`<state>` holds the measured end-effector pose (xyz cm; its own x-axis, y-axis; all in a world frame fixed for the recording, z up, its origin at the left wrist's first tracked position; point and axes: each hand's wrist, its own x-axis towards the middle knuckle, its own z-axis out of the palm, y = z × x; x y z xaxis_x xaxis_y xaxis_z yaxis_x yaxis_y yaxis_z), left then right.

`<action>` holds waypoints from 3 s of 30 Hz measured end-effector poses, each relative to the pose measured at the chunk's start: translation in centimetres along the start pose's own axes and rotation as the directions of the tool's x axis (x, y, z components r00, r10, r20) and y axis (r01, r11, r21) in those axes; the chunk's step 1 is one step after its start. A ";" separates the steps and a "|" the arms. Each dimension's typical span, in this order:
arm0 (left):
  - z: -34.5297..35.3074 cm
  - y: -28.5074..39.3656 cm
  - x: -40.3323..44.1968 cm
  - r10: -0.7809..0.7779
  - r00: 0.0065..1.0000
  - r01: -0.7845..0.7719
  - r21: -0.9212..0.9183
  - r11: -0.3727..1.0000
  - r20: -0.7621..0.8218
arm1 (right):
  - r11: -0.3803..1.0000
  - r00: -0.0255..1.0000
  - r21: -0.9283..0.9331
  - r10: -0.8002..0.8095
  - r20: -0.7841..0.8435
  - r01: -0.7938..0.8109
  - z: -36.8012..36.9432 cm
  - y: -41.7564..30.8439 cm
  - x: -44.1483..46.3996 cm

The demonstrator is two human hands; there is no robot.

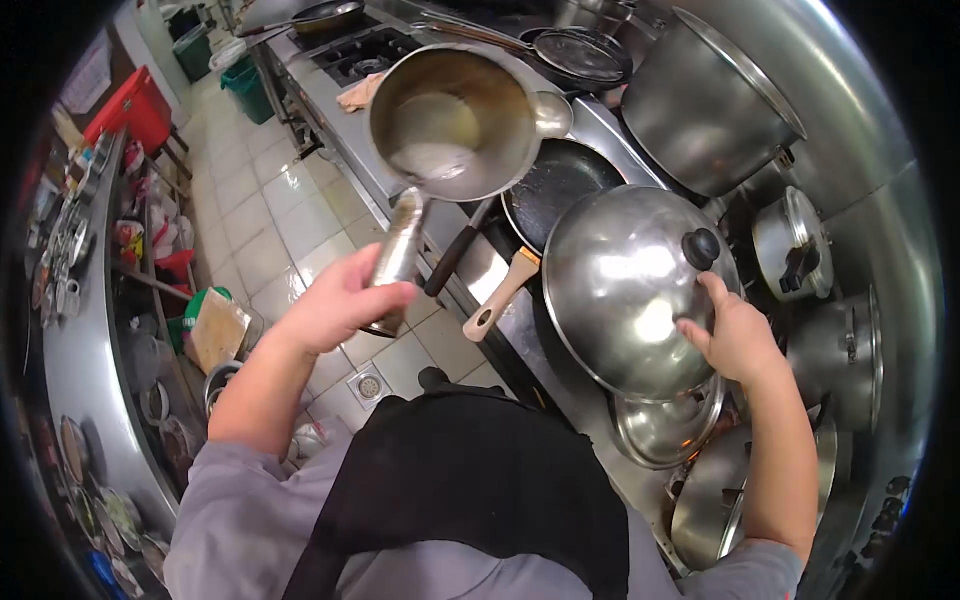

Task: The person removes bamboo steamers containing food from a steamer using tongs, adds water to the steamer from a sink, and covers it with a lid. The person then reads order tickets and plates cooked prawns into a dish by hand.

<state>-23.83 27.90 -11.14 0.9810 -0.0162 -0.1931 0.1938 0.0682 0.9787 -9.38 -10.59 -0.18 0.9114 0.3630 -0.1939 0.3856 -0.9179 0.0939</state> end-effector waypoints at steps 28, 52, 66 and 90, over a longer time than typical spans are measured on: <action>-11.2 1.0 25.4 -0.291 0.954 0.291 -0.480 0.828 0.075 | 0.941 0.699 0.275 0.331 -0.634 -0.197 -6.5 4.3 2.8; -17.4 -25.7 6.2 -0.716 0.607 0.477 -0.562 0.676 -0.345 | 0.620 0.356 0.411 0.752 -0.555 -0.668 -9.8 33.9 -33.2; -11.5 -37.8 -1.9 -0.694 0.519 0.777 -0.063 0.627 -0.500 | 0.553 0.361 0.328 0.792 -0.492 -0.766 -3.1 36.6 -36.9; -10.7 -40.4 -2.8 -0.659 0.585 0.806 0.246 0.539 -0.473 | 0.546 0.395 0.085 0.696 -0.600 -0.833 -4.9 29.3 -36.0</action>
<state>-34.41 35.90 -50.91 0.4477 0.4175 -0.7908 0.8941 -0.2212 0.3895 -30.20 -49.83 14.32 0.7146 -0.3992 0.5745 -0.5611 -0.8175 0.1299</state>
